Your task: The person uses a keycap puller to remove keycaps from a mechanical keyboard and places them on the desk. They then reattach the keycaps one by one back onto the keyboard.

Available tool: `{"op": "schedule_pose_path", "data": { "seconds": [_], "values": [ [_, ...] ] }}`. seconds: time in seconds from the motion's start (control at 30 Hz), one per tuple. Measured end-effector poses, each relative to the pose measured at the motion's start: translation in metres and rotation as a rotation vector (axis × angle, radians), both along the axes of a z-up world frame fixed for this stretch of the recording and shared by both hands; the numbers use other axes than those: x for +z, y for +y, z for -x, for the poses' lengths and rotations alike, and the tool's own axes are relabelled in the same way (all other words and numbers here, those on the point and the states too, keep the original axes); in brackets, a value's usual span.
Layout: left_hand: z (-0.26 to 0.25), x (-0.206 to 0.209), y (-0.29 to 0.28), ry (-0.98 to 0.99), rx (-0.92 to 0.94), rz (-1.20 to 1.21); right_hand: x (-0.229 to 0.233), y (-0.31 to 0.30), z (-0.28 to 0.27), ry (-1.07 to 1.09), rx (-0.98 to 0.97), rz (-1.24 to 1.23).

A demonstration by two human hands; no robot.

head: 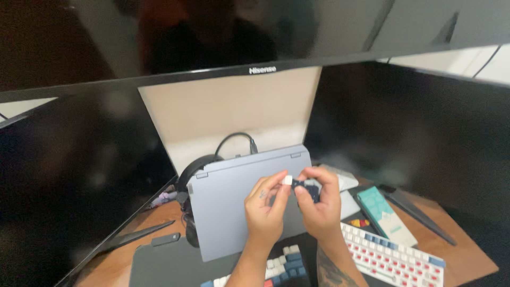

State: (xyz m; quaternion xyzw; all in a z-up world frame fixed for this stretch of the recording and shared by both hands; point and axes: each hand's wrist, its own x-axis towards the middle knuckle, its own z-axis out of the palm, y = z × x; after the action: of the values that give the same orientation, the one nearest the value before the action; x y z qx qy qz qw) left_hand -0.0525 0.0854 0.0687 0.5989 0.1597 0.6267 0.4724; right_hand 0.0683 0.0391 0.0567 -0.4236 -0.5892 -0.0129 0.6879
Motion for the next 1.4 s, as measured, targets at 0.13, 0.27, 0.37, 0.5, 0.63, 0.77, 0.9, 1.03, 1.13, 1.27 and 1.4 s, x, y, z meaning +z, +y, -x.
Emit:
{"op": "schedule_pose_path", "data": {
  "seconds": [0.13,0.27,0.37,0.5,0.63,0.77,0.9,1.03,1.13,1.27,1.4],
  "values": [
    [0.003,0.004,-0.004,0.051,0.038,-0.028,0.001,0.004,0.007,0.057,-0.002,-0.039],
    [0.008,0.007,-0.003,0.066,0.062,-0.054,0.003,0.0,0.01,-0.039,-0.012,-0.042],
    [0.008,0.008,-0.007,0.101,0.055,-0.078,0.006,-0.002,0.008,-0.029,-0.078,-0.054],
    [0.003,0.008,-0.012,0.146,0.114,-0.114,0.01,-0.004,0.005,-0.082,-0.121,-0.101],
    [-0.001,0.003,-0.01,0.059,0.073,-0.069,0.009,-0.005,0.006,-0.071,-0.126,-0.073],
    [-0.005,0.0,-0.006,0.009,0.051,-0.044,0.012,-0.002,0.005,-0.054,-0.078,-0.066],
    [-0.004,-0.001,-0.005,0.023,0.059,-0.057,0.012,0.0,0.008,-0.017,-0.107,-0.019],
    [-0.004,-0.001,-0.006,-0.062,-0.045,0.012,0.012,-0.001,0.01,-0.09,-0.088,-0.069],
    [-0.004,0.0,-0.006,-0.028,-0.068,0.019,0.013,-0.001,0.012,-0.072,-0.113,-0.068],
    [-0.008,-0.004,-0.006,-0.103,-0.157,0.167,0.015,-0.002,0.013,-0.082,-0.11,-0.095],
    [-0.012,-0.011,-0.006,-0.18,-0.219,0.167,0.016,-0.005,0.014,-0.043,-0.105,-0.06]
  ]
}}
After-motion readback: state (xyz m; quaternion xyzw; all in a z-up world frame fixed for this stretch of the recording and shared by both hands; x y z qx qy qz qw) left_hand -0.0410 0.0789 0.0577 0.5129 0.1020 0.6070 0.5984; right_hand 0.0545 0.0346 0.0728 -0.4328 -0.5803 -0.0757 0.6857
